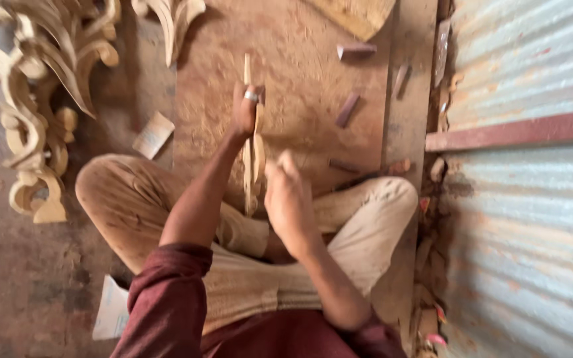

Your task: The person sits cross-legged on the floor and carves a decorative wooden piece using a chisel and mallet. They repeatedly strike the chisel to shape the wood, occasionally pausing to inspect the progress and adjust the piece.

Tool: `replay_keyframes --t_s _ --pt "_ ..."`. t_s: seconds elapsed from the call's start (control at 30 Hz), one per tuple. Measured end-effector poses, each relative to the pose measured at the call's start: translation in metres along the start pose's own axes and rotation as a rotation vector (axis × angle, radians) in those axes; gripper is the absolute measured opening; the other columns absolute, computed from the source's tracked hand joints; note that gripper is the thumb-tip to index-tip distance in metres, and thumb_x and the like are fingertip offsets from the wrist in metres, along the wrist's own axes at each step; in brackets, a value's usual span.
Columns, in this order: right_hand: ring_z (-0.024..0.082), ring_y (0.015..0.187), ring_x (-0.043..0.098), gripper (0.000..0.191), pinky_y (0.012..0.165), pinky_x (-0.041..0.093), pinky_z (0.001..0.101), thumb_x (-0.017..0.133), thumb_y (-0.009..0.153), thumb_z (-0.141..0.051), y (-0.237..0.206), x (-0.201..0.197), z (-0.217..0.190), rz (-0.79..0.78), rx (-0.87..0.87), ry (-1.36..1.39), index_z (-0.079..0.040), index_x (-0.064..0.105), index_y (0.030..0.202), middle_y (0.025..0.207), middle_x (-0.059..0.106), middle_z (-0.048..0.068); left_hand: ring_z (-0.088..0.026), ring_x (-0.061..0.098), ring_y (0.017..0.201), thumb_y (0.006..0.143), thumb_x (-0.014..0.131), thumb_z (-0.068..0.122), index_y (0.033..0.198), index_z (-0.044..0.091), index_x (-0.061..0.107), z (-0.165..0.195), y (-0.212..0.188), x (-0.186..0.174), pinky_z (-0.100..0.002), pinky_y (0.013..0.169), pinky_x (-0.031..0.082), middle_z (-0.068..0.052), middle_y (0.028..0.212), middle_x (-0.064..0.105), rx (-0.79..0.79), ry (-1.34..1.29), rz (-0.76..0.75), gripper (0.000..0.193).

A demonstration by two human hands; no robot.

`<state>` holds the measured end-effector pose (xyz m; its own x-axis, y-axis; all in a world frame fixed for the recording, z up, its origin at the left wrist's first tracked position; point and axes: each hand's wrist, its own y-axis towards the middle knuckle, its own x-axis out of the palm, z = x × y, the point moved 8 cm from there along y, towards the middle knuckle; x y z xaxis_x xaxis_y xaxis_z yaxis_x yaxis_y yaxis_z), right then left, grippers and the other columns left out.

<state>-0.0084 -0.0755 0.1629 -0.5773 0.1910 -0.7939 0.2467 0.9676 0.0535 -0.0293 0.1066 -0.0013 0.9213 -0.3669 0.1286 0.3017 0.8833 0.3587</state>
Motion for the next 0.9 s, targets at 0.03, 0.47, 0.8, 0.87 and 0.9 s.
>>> replay_keyframes --t_s 0.03,0.47,0.8,0.87,0.9 --pt "0.038 0.08 0.068 0.009 0.069 0.052 0.0481 0.058 0.092 0.009 -0.003 0.003 0.005 -0.038 0.033 -0.042 0.003 0.064 0.091 0.101 0.061 0.018 -0.015 0.045 0.069 0.11 0.037 0.045 0.079 0.005 0.049 0.003 0.0 0.001 -0.033 0.065 0.038 -0.002 0.073 0.05 0.046 0.024 -0.022 0.053" --pt "0.037 0.083 0.07 0.013 0.07 0.057 0.0455 0.061 0.096 0.002 0.024 -0.003 -0.005 0.064 -0.058 -0.035 -0.001 0.069 0.107 0.104 0.064 0.015 -0.01 0.042 0.063 0.099 0.049 0.035 0.064 0.008 0.048 -0.001 0.006 0.019 -0.034 0.058 0.033 0.004 0.063 0.045 -0.12 -0.099 -0.028 0.043" --pt "0.039 0.082 0.067 0.028 0.066 0.054 0.0475 0.056 0.091 0.007 0.011 -0.005 -0.012 0.09 -0.076 -0.063 -0.004 0.064 0.116 0.106 0.059 0.016 -0.013 0.054 0.08 0.107 0.051 0.041 0.089 0.001 0.058 -0.019 -0.002 0.008 -0.033 0.073 0.049 -0.003 0.083 0.06 -0.257 -0.123 0.072 0.044" --pt "0.038 0.083 0.067 0.025 0.067 0.053 0.0474 0.056 0.096 0.006 0.012 -0.01 -0.017 0.076 -0.065 -0.064 -0.004 0.063 0.118 0.107 0.059 0.016 -0.015 0.056 0.081 0.109 0.051 0.041 0.095 -0.002 0.061 -0.023 -0.005 0.009 -0.034 0.074 0.05 -0.007 0.086 0.062 -0.281 -0.124 0.058 0.046" --pt "0.038 0.081 0.067 0.028 0.065 0.053 0.0475 0.056 0.098 0.005 0.013 -0.011 -0.016 0.036 -0.035 -0.037 -0.003 0.063 0.123 0.105 0.058 0.016 -0.015 0.057 0.082 0.109 0.049 0.04 0.102 -0.002 0.063 -0.023 -0.007 0.006 -0.033 0.075 0.051 -0.007 0.089 0.063 -0.287 -0.115 0.084 0.045"
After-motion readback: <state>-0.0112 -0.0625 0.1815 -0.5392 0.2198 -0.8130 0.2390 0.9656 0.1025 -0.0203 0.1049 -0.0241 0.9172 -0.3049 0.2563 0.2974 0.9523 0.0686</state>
